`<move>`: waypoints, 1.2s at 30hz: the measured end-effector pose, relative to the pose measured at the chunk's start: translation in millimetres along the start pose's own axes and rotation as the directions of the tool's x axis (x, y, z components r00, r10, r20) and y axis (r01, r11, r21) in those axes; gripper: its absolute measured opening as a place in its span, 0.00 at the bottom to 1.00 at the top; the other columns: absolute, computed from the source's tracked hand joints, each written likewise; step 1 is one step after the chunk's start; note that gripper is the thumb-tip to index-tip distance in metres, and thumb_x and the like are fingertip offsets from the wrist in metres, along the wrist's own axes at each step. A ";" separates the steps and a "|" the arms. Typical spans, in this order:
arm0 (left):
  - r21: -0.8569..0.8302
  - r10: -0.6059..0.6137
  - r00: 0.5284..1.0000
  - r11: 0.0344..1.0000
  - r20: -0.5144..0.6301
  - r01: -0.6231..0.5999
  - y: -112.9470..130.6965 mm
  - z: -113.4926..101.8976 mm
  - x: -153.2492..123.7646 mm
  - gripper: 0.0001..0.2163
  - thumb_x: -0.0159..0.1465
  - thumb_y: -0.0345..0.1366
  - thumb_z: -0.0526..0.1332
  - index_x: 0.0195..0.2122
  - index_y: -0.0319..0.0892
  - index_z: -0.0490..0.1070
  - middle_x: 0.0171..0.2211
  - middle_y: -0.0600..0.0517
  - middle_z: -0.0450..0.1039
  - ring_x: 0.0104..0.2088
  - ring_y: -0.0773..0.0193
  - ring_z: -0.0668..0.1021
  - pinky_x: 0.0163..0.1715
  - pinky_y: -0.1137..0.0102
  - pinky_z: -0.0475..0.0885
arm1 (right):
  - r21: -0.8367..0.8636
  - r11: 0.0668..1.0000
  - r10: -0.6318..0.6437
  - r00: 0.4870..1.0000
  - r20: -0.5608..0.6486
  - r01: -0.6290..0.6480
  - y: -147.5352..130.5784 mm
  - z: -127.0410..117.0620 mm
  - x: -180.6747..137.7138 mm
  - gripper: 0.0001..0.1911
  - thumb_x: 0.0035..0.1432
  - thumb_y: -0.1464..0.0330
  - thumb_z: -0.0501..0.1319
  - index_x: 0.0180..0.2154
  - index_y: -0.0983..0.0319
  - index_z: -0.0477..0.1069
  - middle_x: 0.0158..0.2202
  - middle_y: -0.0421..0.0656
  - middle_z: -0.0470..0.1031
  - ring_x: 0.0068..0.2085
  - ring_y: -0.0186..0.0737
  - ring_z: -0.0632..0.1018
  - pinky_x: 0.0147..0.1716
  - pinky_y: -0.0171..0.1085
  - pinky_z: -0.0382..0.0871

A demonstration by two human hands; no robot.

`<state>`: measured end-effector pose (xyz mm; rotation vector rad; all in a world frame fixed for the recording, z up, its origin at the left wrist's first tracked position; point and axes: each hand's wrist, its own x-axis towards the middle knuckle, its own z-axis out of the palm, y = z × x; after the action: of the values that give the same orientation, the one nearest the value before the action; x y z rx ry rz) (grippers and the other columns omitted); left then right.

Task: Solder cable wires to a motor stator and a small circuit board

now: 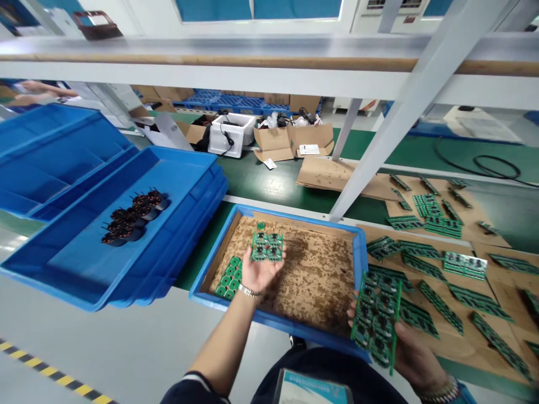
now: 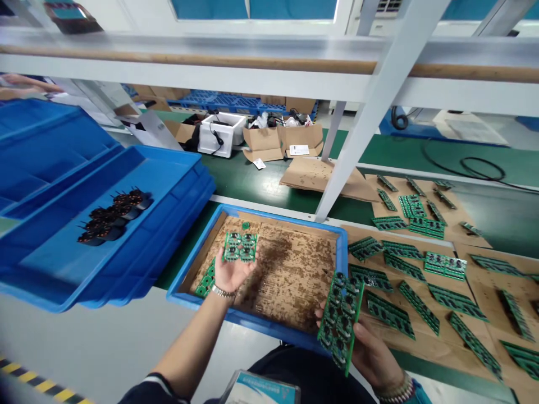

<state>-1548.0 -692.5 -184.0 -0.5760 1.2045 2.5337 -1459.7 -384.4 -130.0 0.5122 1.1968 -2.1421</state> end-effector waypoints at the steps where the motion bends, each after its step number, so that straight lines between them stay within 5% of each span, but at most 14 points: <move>1: -0.084 -0.025 0.996 0.996 0.080 0.032 -8.3 8.7 -8.6 0.37 0.43 0.66 0.53 0.42 0.39 0.68 0.41 0.42 0.72 0.40 0.55 0.75 0.42 0.62 0.68 | -0.024 1.000 -0.003 1.000 -0.002 0.003 -4.1 6.5 2.2 0.27 0.42 0.53 0.64 0.46 0.53 0.70 0.50 0.47 0.69 0.52 0.54 0.69 0.52 0.53 0.60; 4: -0.276 -0.056 0.940 0.949 0.336 0.155 -26.6 29.8 -26.2 0.33 0.44 0.62 0.59 0.43 0.40 0.68 0.43 0.44 0.72 0.42 0.56 0.74 0.44 0.64 0.66 | -0.127 0.991 -0.035 0.999 -0.011 0.033 -14.3 28.0 10.3 0.28 0.41 0.53 0.65 0.45 0.56 0.70 0.48 0.49 0.71 0.51 0.54 0.70 0.50 0.53 0.62; 6: -0.251 -0.033 0.915 0.957 0.402 0.144 -33.2 41.5 -33.7 0.29 0.46 0.55 0.64 0.44 0.41 0.67 0.44 0.45 0.71 0.44 0.55 0.73 0.46 0.62 0.64 | -0.208 0.973 -0.106 0.994 -0.006 0.103 -17.2 41.6 17.7 0.28 0.42 0.55 0.66 0.46 0.57 0.68 0.48 0.48 0.71 0.51 0.52 0.69 0.51 0.51 0.60; 13: 0.174 0.016 0.928 0.981 0.373 -0.087 -48.9 82.6 -56.3 0.23 0.48 0.34 0.69 0.44 0.43 0.62 0.43 0.48 0.68 0.45 0.60 0.71 0.48 0.64 0.62 | -0.325 0.906 -0.271 0.961 0.046 0.271 -12.3 61.4 39.5 0.28 0.47 0.63 0.66 0.50 0.56 0.62 0.51 0.44 0.67 0.51 0.46 0.68 0.53 0.48 0.60; 20: 0.425 0.026 0.965 0.895 0.261 -0.139 -65.6 92.1 -62.6 0.26 0.45 0.36 0.70 0.43 0.42 0.61 0.37 0.48 0.70 0.39 0.60 0.73 0.41 0.66 0.67 | -0.327 0.931 -0.156 0.987 0.039 0.160 -11.9 50.7 32.1 0.26 0.48 0.64 0.65 0.50 0.56 0.63 0.54 0.43 0.65 0.55 0.46 0.66 0.56 0.48 0.55; 27: 0.491 0.074 0.954 0.844 0.290 -0.215 -68.6 93.4 -70.9 0.30 0.44 0.40 0.71 0.47 0.41 0.61 0.42 0.46 0.71 0.42 0.57 0.74 0.43 0.65 0.68 | -0.348 0.936 -0.068 0.996 -0.051 0.047 -6.2 43.8 31.4 0.32 0.43 0.61 0.68 0.51 0.56 0.64 0.54 0.46 0.66 0.55 0.51 0.66 0.54 0.50 0.59; 29: 0.610 0.090 0.953 0.750 0.288 -0.255 -59.8 80.6 -66.9 0.33 0.46 0.43 0.69 0.51 0.42 0.60 0.46 0.45 0.70 0.45 0.56 0.73 0.46 0.64 0.67 | -0.339 0.940 -0.061 0.995 -0.073 0.032 -4.3 41.0 30.8 0.28 0.43 0.60 0.67 0.49 0.56 0.66 0.52 0.46 0.68 0.54 0.52 0.67 0.52 0.50 0.61; 31: 0.807 0.139 0.969 0.537 0.205 -0.247 -46.6 51.8 -55.9 0.34 0.48 0.46 0.67 0.54 0.43 0.57 0.52 0.45 0.65 0.51 0.55 0.69 0.51 0.65 0.63 | -0.303 0.953 -0.052 0.992 -0.119 0.013 -4.2 35.0 29.6 0.25 0.45 0.60 0.66 0.47 0.56 0.68 0.49 0.47 0.70 0.52 0.52 0.68 0.51 0.50 0.62; 33: 0.976 0.235 0.971 0.218 -0.030 -0.023 -31.8 9.0 -40.9 0.34 0.49 0.46 0.66 0.55 0.44 0.56 0.56 0.45 0.60 0.55 0.55 0.64 0.54 0.67 0.58 | -0.249 0.968 -0.046 0.986 -0.163 0.004 -5.1 26.5 27.5 0.25 0.45 0.59 0.65 0.46 0.57 0.69 0.47 0.47 0.72 0.51 0.53 0.69 0.51 0.51 0.62; 36: 0.960 0.310 0.909 0.134 -0.278 0.247 -14.4 -60.8 -23.6 0.36 0.46 0.39 0.68 0.54 0.33 0.56 0.58 0.31 0.50 0.58 0.39 0.56 0.56 0.53 0.51 | -0.164 0.986 -0.016 0.983 -0.182 -0.014 -4.4 14.3 23.5 0.23 0.47 0.58 0.64 0.46 0.58 0.70 0.45 0.47 0.73 0.51 0.53 0.70 0.52 0.52 0.61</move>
<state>-1507.0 -733.2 -217.6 -0.6692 2.6559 0.9335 -1480.3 -402.7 -134.0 0.6454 1.4607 -2.0090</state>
